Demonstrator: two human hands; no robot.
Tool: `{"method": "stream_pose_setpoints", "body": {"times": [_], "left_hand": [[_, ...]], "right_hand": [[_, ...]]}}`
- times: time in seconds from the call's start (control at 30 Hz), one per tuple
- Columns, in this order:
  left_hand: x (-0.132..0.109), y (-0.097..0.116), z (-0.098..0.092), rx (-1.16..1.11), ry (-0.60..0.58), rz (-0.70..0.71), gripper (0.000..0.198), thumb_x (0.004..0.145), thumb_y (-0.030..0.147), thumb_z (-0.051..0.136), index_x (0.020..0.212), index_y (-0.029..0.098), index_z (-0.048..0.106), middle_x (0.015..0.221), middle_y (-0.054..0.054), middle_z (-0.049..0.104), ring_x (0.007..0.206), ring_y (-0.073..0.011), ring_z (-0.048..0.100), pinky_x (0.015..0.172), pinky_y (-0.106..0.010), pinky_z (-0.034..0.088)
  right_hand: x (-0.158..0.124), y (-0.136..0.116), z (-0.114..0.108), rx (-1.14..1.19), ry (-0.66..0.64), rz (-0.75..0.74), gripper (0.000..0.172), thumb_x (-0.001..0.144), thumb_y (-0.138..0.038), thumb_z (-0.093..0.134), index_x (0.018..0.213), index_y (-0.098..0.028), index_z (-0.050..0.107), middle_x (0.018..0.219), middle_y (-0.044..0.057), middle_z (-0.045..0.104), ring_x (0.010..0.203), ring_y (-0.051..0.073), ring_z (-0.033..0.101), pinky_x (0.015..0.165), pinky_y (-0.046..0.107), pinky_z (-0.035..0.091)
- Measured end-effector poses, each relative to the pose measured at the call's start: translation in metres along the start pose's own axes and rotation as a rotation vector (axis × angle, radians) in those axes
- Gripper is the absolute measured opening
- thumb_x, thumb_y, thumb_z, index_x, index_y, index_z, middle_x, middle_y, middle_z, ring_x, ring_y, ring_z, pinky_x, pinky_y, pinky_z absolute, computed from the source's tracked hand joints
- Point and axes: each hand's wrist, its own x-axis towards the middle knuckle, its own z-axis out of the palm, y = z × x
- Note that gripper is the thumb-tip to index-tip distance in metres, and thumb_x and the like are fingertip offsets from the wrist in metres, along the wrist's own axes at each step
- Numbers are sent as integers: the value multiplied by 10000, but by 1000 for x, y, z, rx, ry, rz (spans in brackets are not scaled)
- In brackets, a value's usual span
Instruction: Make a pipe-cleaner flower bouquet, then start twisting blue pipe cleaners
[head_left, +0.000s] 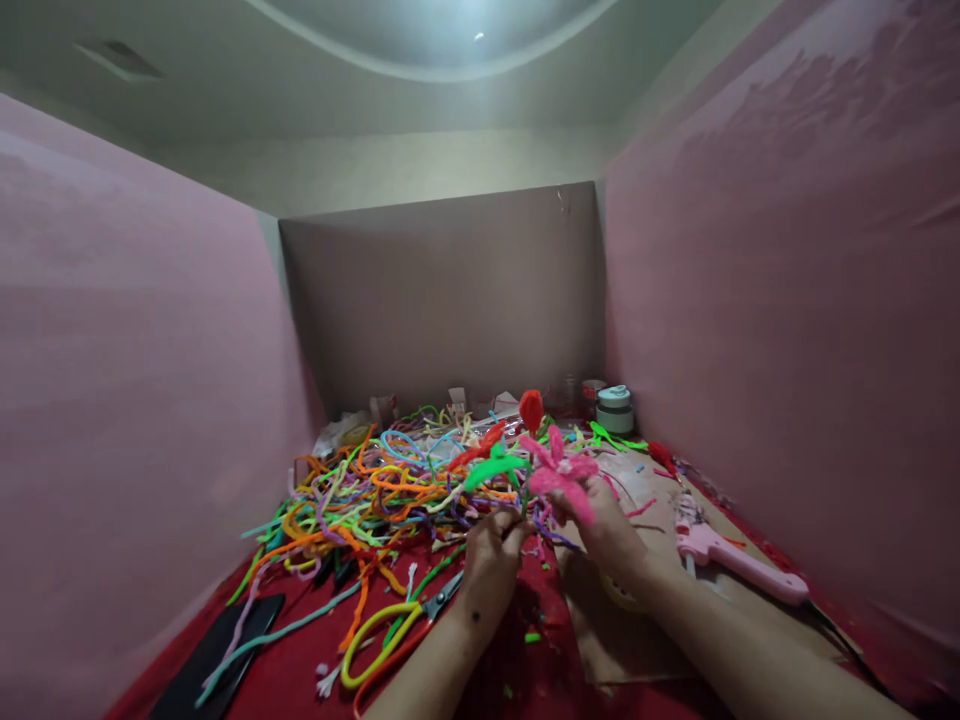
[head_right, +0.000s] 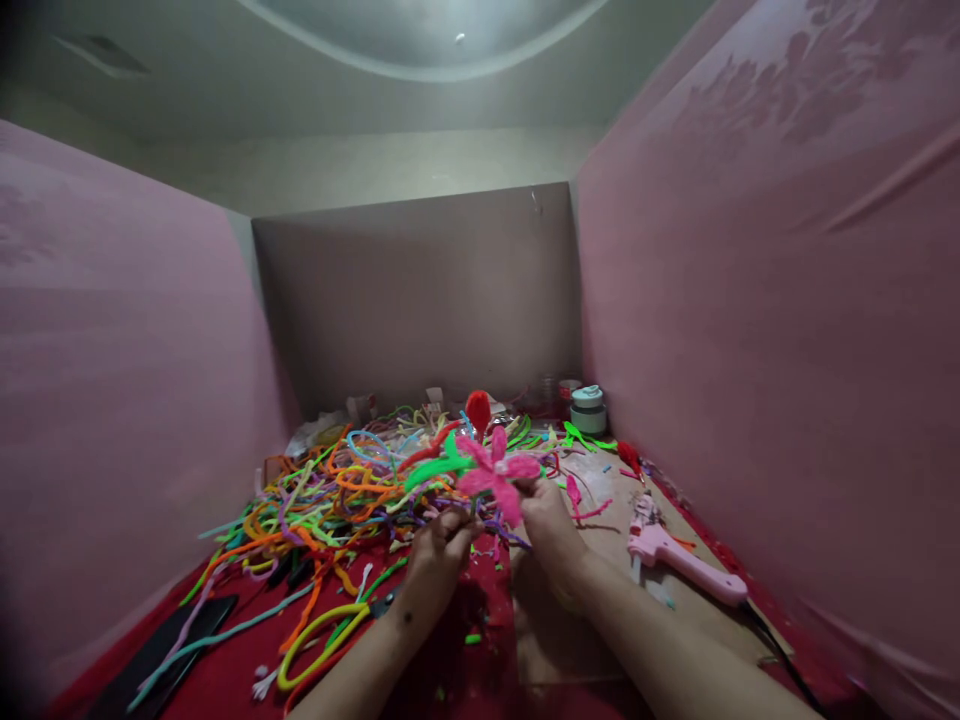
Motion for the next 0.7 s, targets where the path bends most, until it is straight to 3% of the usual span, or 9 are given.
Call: {"method": "stream_pose_setpoints", "body": {"times": [0.13,0.27,0.43,0.57,0.7], "left_hand": [[-1,0,2,-9,-42,38,177,720,269,547,572,175,573,541,28,470,549,-121,403,553,-227,332],[-2,2,1,18,-108,74,178,726,247,549,570,168,585,569,21,486,580,-126,412,577,-230,325],[-4,2,2,72,-138,85,187,720,205,551,538,175,586,574,13,497,599,-136,439,596,-236,326],[-4,-4,3,76,-124,54,127,737,194,529,731,189,656,708,-18,601,691,-164,515,672,-253,372],[-6,-5,6,49,-65,-24,251,724,179,532,967,183,595,775,-20,614,679,-149,526,644,-242,400]], "right_hand": [[18,-16,-15,108,38,-5,248,622,-281,717,843,-175,682,540,-38,520,457,81,379,464,236,292],[21,-29,-23,137,-47,14,250,632,-305,725,825,-154,677,507,-44,464,432,64,341,427,227,218],[17,-25,-22,24,-165,26,161,671,-274,711,736,-139,653,455,-72,359,402,41,231,411,235,121],[17,-23,-21,-51,-94,-20,159,642,-274,735,672,-151,641,498,-45,463,406,48,317,405,235,199],[21,-47,-16,-81,58,-122,181,641,-307,735,697,-157,650,544,-14,539,410,53,364,386,227,227]]}}
